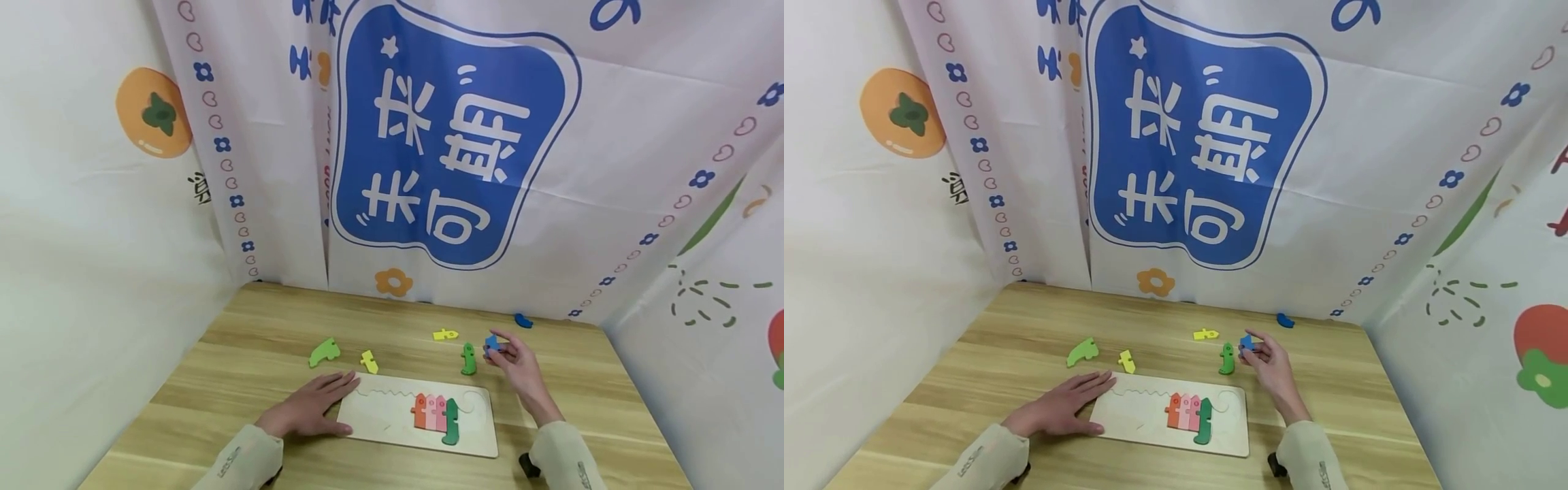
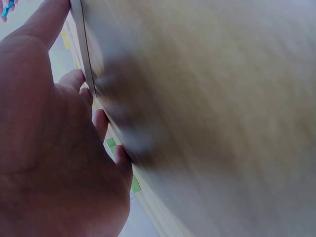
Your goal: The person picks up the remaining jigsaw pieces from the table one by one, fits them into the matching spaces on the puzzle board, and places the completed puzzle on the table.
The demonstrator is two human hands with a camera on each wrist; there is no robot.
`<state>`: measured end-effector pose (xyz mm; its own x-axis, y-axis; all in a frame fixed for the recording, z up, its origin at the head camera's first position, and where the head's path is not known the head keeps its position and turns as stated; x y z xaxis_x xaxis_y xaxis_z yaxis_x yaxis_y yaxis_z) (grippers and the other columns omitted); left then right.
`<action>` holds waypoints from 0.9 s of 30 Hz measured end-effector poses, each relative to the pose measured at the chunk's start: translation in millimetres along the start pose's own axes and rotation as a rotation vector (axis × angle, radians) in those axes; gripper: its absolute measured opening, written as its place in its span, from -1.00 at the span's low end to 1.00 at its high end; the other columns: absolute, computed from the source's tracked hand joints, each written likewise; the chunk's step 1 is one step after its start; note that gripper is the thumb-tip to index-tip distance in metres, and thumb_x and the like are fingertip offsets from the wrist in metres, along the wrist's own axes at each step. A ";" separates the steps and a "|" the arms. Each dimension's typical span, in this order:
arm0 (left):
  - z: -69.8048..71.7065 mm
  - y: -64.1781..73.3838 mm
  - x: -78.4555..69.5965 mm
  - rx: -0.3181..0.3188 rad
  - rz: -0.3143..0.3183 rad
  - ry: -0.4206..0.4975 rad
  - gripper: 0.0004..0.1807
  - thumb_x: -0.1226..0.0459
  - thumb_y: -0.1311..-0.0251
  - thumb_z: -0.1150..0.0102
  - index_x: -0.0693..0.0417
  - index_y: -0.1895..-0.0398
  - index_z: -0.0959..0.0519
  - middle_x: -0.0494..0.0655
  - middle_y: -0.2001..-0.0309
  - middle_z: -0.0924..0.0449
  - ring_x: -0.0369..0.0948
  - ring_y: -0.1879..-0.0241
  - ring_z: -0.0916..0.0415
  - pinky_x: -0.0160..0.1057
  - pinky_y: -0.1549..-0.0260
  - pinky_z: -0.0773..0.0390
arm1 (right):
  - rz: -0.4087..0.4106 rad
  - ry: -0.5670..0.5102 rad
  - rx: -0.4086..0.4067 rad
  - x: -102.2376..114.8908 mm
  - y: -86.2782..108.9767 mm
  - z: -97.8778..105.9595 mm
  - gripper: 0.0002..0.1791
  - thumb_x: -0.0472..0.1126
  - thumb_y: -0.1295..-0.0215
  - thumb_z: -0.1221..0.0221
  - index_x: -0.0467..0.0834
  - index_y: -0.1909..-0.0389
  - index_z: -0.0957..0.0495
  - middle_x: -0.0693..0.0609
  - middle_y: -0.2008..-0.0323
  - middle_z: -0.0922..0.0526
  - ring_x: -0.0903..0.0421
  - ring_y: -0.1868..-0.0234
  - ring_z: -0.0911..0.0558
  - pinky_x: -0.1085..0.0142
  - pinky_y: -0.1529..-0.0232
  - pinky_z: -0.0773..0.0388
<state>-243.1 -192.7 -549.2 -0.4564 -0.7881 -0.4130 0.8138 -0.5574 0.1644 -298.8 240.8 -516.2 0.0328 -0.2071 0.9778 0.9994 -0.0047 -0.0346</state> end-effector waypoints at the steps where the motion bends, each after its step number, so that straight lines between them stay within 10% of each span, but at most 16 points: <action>1: 0.3 0.0 -0.2 0.001 0.001 0.002 0.06 -0.34 -0.22 -0.24 -0.11 -0.67 -0.11 -0.08 -0.67 -0.04 0.14 -0.61 -0.01 0.33 -0.48 -0.14 | 0.004 -0.004 -0.009 1.0 0.0 0.1 -0.46 -0.40 -0.53 -0.11 -0.11 -0.47 -0.37 -0.35 -0.12 -0.64 0.02 0.03 -0.77 0.18 -0.12 -0.70; 17: -2.6 0.0 1.5 -0.003 -0.003 0.011 0.06 -0.35 -0.22 -0.23 -0.14 -0.67 -0.10 -0.10 -0.67 -0.03 0.15 -0.62 0.01 0.34 -0.48 -0.14 | -0.013 0.059 -0.153 1.2 4.4 3.4 -0.60 -0.21 -0.47 -0.27 -0.20 -0.26 -0.59 -0.11 0.08 -0.78 0.25 0.24 -0.74 0.47 0.29 -0.62; 27: -4.6 -2.0 5.7 0.016 0.024 0.018 0.08 -0.40 -0.19 -0.20 -0.22 -0.68 -0.07 -0.16 -0.68 0.00 0.10 -0.62 0.01 0.32 -0.48 -0.14 | -0.052 -0.160 -0.084 -0.7 1.5 3.0 -0.57 -0.35 -0.49 -0.20 -0.36 -0.32 -0.52 -0.12 -0.01 -0.68 0.20 0.13 -0.80 0.26 -0.08 -0.70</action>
Point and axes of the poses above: each hand's wrist, its own y-axis away from the middle knuckle, its own z-axis out of the back of the hand, x = y × z, the point moved 2 cm from there along -y, towards the middle knuckle
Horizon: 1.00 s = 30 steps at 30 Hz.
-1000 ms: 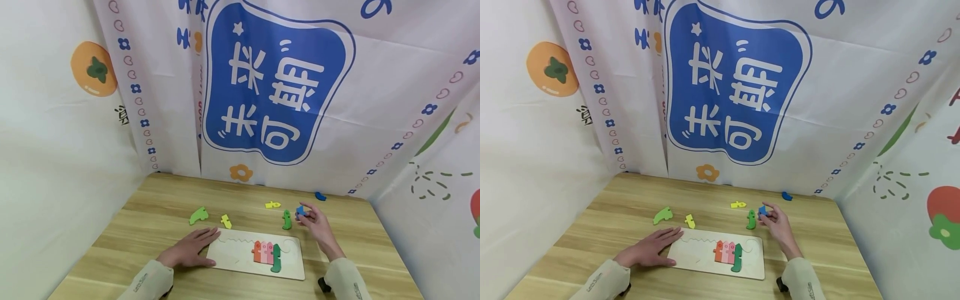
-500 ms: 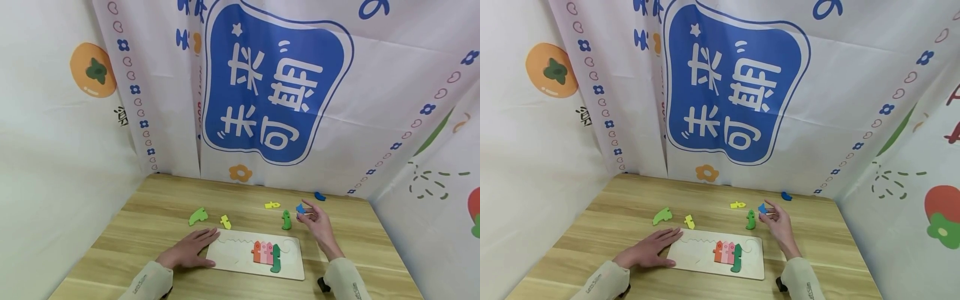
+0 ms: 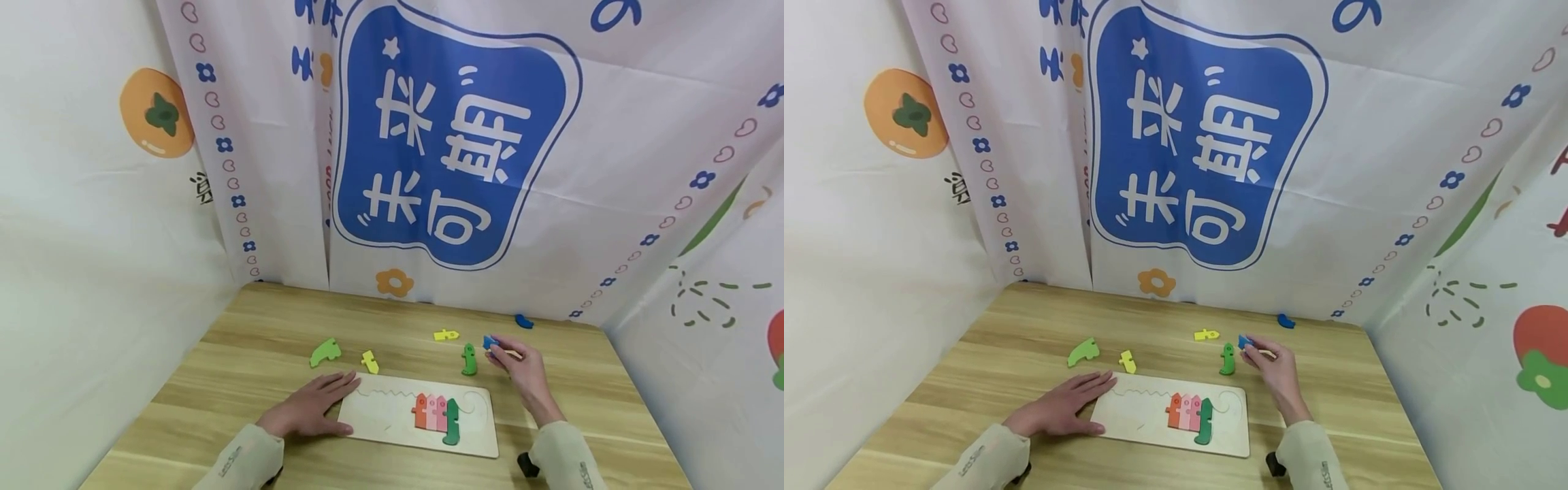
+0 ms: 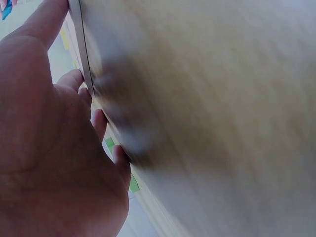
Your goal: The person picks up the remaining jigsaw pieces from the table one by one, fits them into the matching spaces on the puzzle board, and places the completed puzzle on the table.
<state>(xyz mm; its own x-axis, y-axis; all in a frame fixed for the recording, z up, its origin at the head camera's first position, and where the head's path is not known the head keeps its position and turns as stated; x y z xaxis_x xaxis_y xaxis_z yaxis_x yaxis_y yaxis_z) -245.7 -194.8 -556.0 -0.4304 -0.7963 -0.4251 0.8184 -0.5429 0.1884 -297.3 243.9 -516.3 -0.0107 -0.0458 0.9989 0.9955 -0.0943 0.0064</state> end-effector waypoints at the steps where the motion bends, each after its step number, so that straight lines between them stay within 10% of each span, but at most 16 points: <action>1: -0.1 -0.6 0.6 0.002 0.004 0.001 0.09 -0.41 -0.18 -0.20 -0.23 -0.68 -0.06 -0.17 -0.68 0.00 0.10 -0.63 0.01 0.32 -0.48 -0.14 | -0.003 0.017 -0.002 -0.6 -0.3 0.8 -0.56 -0.33 -0.47 -0.23 -0.34 -0.31 -0.54 -0.10 -0.03 -0.71 0.23 0.13 -0.80 0.28 -0.07 -0.70; 7: -0.1 -1.9 1.3 0.007 0.002 0.007 0.09 -0.42 -0.18 -0.20 -0.24 -0.68 -0.06 -0.18 -0.68 0.00 0.09 -0.63 0.02 0.32 -0.48 -0.14 | -0.016 0.174 -0.028 -3.8 -1.4 4.7 -0.56 -0.10 -0.45 -0.30 -0.18 -0.26 -0.63 -0.06 -0.17 -0.72 0.40 0.10 -0.69 0.48 0.09 -0.65; 14: 0.2 -0.9 0.7 -0.002 -0.013 0.003 0.09 -0.41 -0.19 -0.20 -0.22 -0.68 -0.07 -0.16 -0.68 0.00 0.09 -0.63 0.01 0.32 -0.48 -0.14 | -0.029 0.119 0.013 -4.6 -2.9 2.9 -0.57 -0.15 -0.57 -0.16 -0.23 -0.34 -0.55 -0.19 -0.37 -0.55 0.47 -0.01 -0.67 0.51 -0.10 -0.60; 30: 0.8 -0.7 -0.5 0.009 0.002 0.008 0.08 -0.40 -0.19 -0.20 -0.21 -0.68 -0.07 -0.17 -0.69 0.01 0.09 -0.63 0.02 0.32 -0.48 -0.14 | 0.109 0.347 0.008 -2.9 0.5 2.0 -0.33 -0.24 -0.16 -0.52 0.00 -0.33 -0.58 -0.03 -0.21 -0.53 0.12 0.01 -0.57 0.47 0.14 -0.62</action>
Point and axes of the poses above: each hand's wrist, its own y-axis away from the middle knuckle, its own z-axis out of the back of the hand, x = y × z, the point moved 2 cm from there along -y, towards the middle knuckle
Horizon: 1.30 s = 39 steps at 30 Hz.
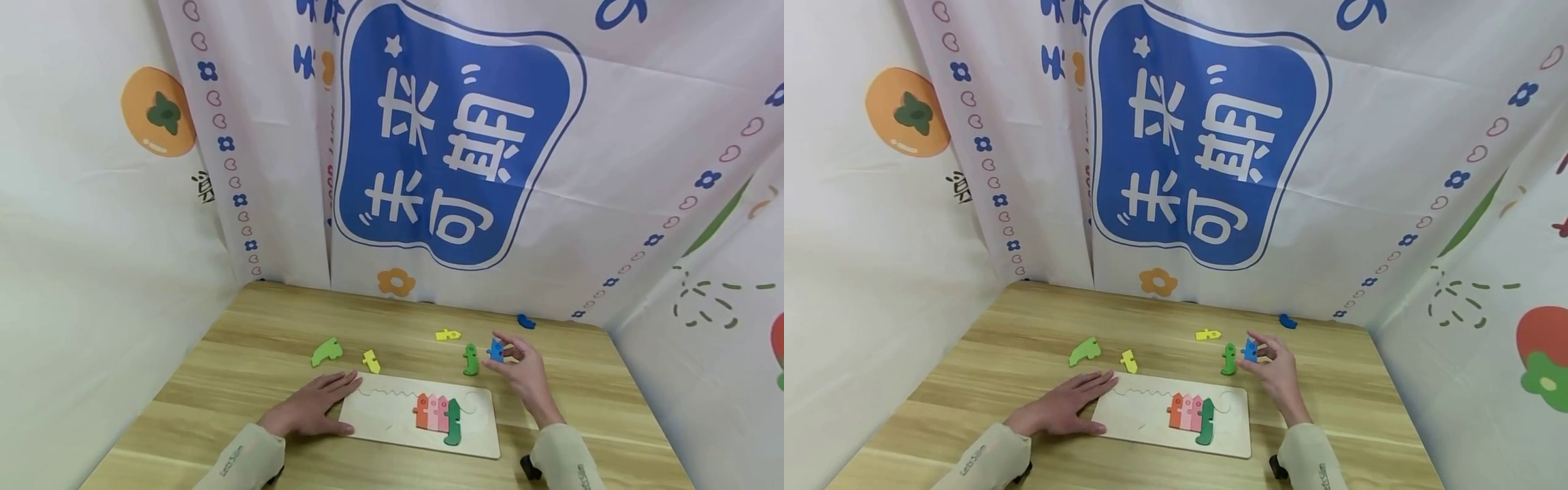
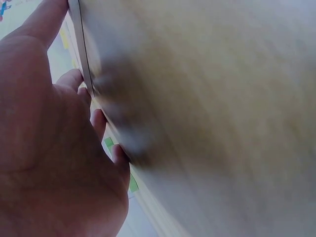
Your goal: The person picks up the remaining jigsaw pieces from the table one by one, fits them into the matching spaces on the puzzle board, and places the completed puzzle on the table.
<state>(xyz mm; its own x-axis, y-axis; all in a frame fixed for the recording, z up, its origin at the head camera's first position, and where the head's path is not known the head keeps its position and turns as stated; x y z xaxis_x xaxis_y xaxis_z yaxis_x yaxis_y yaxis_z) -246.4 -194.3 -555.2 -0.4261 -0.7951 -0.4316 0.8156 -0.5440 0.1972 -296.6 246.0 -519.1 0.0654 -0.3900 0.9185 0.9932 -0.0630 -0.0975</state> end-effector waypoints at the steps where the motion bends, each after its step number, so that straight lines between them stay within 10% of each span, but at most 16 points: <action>1: 0.6 -0.2 -0.4 -0.001 -0.003 0.003 0.08 -0.39 -0.20 -0.21 -0.20 -0.68 -0.07 -0.16 -0.69 0.00 0.10 -0.63 0.02 0.33 -0.48 -0.13 | 0.019 0.020 -0.006 0.8 0.3 0.1 -0.33 -0.23 -0.15 -0.53 0.00 -0.32 -0.58 -0.03 -0.19 -0.53 0.12 0.00 -0.57 0.49 0.11 -0.62; 26: -3.0 2.5 -1.0 -0.014 -0.012 -0.010 0.08 -0.40 -0.18 -0.22 -0.22 -0.67 -0.10 -0.15 -0.68 -0.02 0.12 -0.62 -0.01 0.33 -0.48 -0.14 | 0.175 0.138 -0.018 3.6 11.1 -5.1 -0.41 -0.23 0.00 -0.61 -0.12 -0.14 -0.72 -0.03 0.23 -0.47 0.14 0.34 -0.50 0.46 0.36 -0.47; 39: 0.8 0.8 -0.9 -0.020 -0.018 -0.008 0.07 -0.40 -0.19 -0.21 -0.21 -0.68 -0.08 -0.15 -0.68 -0.02 0.12 -0.62 0.00 0.33 -0.47 -0.14 | 0.130 0.148 0.030 -2.2 16.6 -1.9 -0.37 -0.16 -0.04 -0.59 -0.15 -0.19 -0.68 -0.10 -0.04 -0.63 0.21 0.28 -0.67 0.41 0.34 -0.65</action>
Point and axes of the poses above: each hand's wrist, its own y-axis away from the middle knuckle, its own z-axis out of the back of the hand, x = y × z, the point moved 2 cm from there along -y, towards the middle knuckle
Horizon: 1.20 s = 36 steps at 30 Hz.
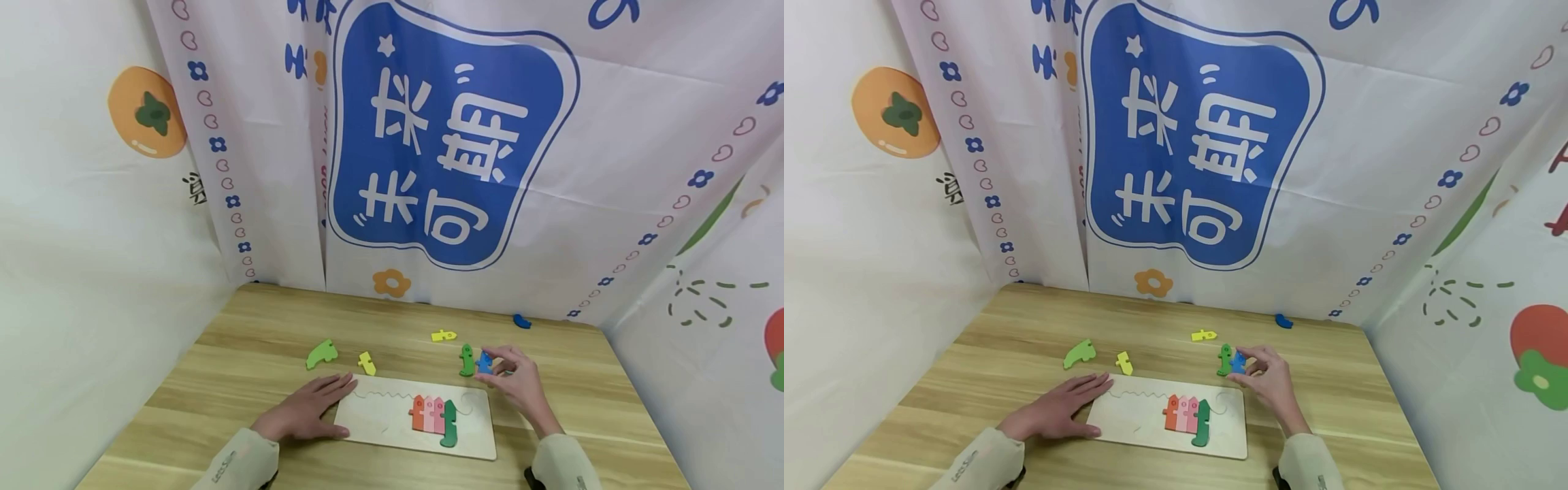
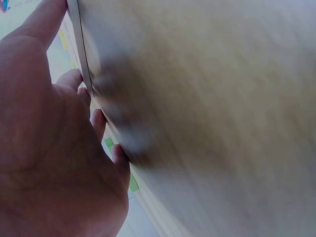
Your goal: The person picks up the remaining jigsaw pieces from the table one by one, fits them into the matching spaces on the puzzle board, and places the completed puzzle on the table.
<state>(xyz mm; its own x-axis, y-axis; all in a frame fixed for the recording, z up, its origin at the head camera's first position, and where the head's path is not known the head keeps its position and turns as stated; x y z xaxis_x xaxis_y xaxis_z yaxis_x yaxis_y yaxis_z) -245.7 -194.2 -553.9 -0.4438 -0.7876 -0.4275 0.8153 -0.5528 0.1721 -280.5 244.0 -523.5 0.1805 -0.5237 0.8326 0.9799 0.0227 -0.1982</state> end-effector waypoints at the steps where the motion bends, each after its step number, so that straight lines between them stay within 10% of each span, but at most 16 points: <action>1: 0.2 -0.2 0.3 0.000 0.001 -0.001 0.07 -0.40 -0.20 -0.21 -0.21 -0.68 -0.08 -0.14 -0.68 -0.02 0.12 -0.62 0.00 0.33 -0.47 -0.14 | -0.009 -0.004 0.011 -0.1 0.9 -0.5 -0.37 -0.18 -0.04 -0.59 -0.16 -0.19 -0.68 -0.10 -0.03 -0.63 0.20 0.28 -0.68 0.41 0.34 -0.66; 20: 3.7 -0.6 -2.0 0.009 0.008 -0.006 0.08 -0.39 -0.19 -0.22 -0.20 -0.68 -0.08 -0.15 -0.68 -0.01 0.11 -0.62 0.00 0.34 -0.47 -0.14 | 0.034 0.091 0.420 -5.9 35.5 -26.3 -0.46 -0.09 -0.02 -0.60 -0.16 -0.05 -0.75 -0.02 0.08 -0.64 0.24 0.38 -0.59 0.41 0.40 -0.62; 36: 1.9 0.9 -2.6 0.006 -0.017 -0.002 0.06 -0.38 -0.24 -0.18 -0.18 -0.68 -0.06 -0.10 -0.68 0.00 0.18 -0.61 0.00 0.39 -0.45 -0.14 | -0.002 0.137 0.497 -3.5 38.4 -37.0 -0.50 -0.05 0.00 -0.61 -0.04 0.00 -0.75 0.04 0.06 -0.66 0.20 0.36 -0.53 0.41 0.42 -0.54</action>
<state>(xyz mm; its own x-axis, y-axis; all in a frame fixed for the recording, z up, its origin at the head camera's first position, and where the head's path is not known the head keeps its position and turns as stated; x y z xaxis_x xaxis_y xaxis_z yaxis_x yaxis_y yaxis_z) -244.5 -193.2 -550.9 -0.4583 -0.7785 -0.4290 0.8053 -0.5679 0.1703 -246.7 215.2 -553.1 0.1982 -0.6303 0.7506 0.9083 0.4060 0.1011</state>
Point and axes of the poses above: each hand's wrist, its own y-axis away from the middle knuckle, its own z-axis out of the back of the hand, x = y × z, the point moved 2 cm from there along -y, towards the middle knuckle
